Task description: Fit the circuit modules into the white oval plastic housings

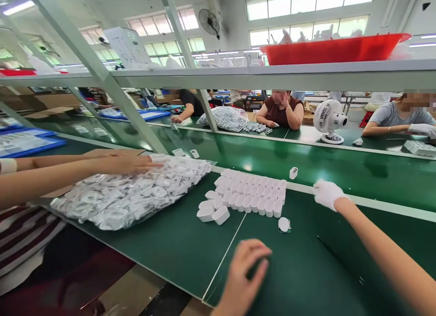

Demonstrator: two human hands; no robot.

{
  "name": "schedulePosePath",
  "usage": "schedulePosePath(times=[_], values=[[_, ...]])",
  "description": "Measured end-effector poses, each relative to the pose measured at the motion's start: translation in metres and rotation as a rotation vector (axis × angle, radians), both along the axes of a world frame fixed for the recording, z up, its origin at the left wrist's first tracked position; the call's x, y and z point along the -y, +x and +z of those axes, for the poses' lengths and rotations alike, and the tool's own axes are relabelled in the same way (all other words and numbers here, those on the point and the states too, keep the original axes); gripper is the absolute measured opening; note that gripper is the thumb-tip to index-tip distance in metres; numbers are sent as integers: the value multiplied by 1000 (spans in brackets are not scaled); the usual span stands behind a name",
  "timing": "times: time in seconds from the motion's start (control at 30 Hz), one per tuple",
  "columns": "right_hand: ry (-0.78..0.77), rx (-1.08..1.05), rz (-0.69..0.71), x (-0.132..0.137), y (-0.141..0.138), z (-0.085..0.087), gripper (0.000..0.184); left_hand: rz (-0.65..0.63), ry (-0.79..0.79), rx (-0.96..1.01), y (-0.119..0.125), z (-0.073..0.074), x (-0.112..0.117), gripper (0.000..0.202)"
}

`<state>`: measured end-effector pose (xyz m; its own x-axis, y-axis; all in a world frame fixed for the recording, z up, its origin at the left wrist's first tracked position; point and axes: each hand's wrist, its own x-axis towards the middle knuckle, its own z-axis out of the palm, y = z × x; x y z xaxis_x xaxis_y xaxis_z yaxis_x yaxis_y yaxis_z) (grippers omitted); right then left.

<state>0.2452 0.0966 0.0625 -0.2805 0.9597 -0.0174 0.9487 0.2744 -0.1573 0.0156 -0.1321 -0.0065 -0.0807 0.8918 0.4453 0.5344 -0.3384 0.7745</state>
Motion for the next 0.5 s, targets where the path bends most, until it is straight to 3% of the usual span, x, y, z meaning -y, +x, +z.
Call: schedulePosePath(times=[0.1,0.13,0.2,0.27,0.37,0.5], values=[[-68,29,-74,35,55,-27,33,616,-143,-101,-78,18,-20,30],[-73,18,-94,45,70,-39,40,683,-189,-106,-103,20,-29,34],[-21,-160,-63,62,94,-62,55,756,-266,-94,-142,17,-50,42],[4,-390,-91,72,108,-81,60,766,-356,-72,-166,9,-71,46],[18,-644,-202,77,114,-95,58,726,-429,-78,-178,-6,-96,51],[35,-707,-264,76,112,-97,54,665,-429,-142,-182,-16,-109,42]])
